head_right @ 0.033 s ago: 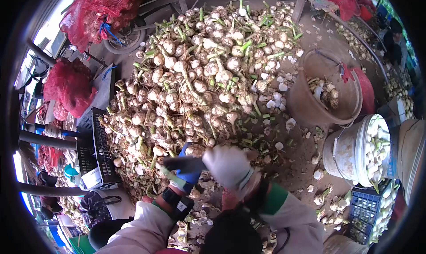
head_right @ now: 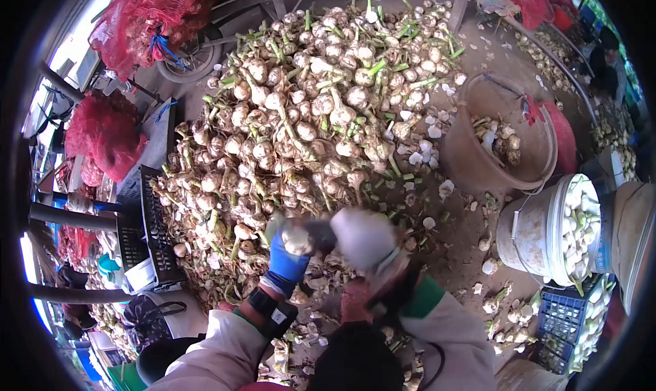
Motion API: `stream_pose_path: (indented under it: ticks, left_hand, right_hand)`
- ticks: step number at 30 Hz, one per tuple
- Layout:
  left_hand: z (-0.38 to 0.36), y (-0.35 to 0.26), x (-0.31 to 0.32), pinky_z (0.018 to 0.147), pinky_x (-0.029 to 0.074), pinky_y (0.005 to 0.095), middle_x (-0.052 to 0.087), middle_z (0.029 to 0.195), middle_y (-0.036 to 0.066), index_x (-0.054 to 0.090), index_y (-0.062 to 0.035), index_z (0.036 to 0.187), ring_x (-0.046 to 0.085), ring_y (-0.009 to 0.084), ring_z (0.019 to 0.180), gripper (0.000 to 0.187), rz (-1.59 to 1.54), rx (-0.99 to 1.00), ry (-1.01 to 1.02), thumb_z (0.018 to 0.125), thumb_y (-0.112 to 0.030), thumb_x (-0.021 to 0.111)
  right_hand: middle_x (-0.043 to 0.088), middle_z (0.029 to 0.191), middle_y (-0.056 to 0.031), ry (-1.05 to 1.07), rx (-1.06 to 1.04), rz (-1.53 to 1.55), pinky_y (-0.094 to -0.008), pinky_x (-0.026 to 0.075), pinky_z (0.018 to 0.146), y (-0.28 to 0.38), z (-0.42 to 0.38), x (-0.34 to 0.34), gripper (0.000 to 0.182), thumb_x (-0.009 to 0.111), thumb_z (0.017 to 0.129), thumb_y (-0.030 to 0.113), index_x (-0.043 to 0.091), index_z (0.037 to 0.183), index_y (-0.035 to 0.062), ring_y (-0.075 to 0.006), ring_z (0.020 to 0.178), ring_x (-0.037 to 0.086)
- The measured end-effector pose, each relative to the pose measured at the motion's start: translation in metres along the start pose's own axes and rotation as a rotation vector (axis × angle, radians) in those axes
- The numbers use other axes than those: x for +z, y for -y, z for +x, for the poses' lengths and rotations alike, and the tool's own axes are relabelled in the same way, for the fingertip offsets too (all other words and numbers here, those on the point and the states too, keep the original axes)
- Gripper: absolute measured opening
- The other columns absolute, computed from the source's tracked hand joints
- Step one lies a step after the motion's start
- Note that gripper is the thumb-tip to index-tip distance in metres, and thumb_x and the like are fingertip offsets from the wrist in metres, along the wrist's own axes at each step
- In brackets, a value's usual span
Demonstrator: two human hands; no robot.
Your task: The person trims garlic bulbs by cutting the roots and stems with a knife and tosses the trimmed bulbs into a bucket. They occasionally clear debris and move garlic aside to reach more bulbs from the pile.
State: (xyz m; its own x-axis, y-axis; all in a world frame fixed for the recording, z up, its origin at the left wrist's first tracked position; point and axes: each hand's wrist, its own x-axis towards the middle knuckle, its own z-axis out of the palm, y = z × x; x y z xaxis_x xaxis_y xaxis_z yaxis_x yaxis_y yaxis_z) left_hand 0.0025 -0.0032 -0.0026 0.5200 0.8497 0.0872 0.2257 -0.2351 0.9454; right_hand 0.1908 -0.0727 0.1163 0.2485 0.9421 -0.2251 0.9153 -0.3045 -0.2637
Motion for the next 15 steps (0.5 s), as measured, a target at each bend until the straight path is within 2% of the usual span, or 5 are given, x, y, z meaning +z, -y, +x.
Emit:
stream_pose_path:
  ticks: [2,5,8,10,15]
  left_hand:
    - [0.011,-0.05,-0.022,0.083,0.049,0.0282,0.061,0.101,0.007,0.046,-0.0036,0.124,0.06,0.0166,0.091,0.053,-0.104,-0.182,0.159,0.078,-0.003,0.073]
    - [0.02,-0.046,-0.002,0.081,0.051,0.0274,0.061,0.108,0.004,0.043,-0.0046,0.127,0.062,0.0137,0.095,0.054,-0.289,-0.022,0.142,0.082,-0.006,0.073]
    - [-0.001,-0.07,0.024,0.089,0.048,0.0295,0.057,0.117,0.004,0.035,-0.0133,0.137,0.055,0.0142,0.108,0.069,-1.011,-0.17,0.19,0.081,-0.002,0.073]
    - [-0.018,-0.055,0.009,0.091,0.048,0.0295,0.054,0.122,0.005,0.036,-0.016,0.136,0.054,0.0143,0.109,0.063,-1.04,-0.161,0.239,0.084,-0.001,0.069]
    - [-0.027,-0.066,-0.021,0.076,0.05,0.0248,0.059,0.101,0.003,0.05,-0.0095,0.118,0.058,0.0092,0.089,0.031,-0.569,-0.417,0.447,0.092,-0.012,0.066]
  right_hand:
    - [0.068,0.079,-0.013,-0.214,0.411,0.472,-0.0385,0.054,0.065,-0.068,0.018,0.059,0.023,0.066,0.083,0.025,0.064,0.091,0.0037,-0.0282,0.071,0.069]
    - [0.064,0.077,-0.0127,-0.218,0.233,0.976,-0.0368,0.053,0.069,-0.047,-0.011,0.079,0.024,0.06,0.088,0.017,0.06,0.105,0.0016,-0.0246,0.071,0.065]
    - [0.066,0.088,-0.0104,0.161,0.152,1.27,-0.0357,0.053,0.071,-0.026,-0.026,0.14,0.024,0.058,0.09,0.015,0.06,0.111,0.0031,-0.0214,0.076,0.064]
    - [0.066,0.095,-0.0072,0.483,0.494,2.343,-0.0343,0.053,0.073,-0.012,-0.034,0.13,0.024,0.059,0.092,0.014,0.06,0.113,0.0045,-0.0198,0.079,0.064]
    - [0.071,0.093,-0.0089,-0.036,0.163,1.419,-0.0297,0.053,0.072,-0.014,-0.014,0.077,0.026,0.066,0.086,0.011,0.066,0.11,0.0015,-0.0146,0.081,0.067]
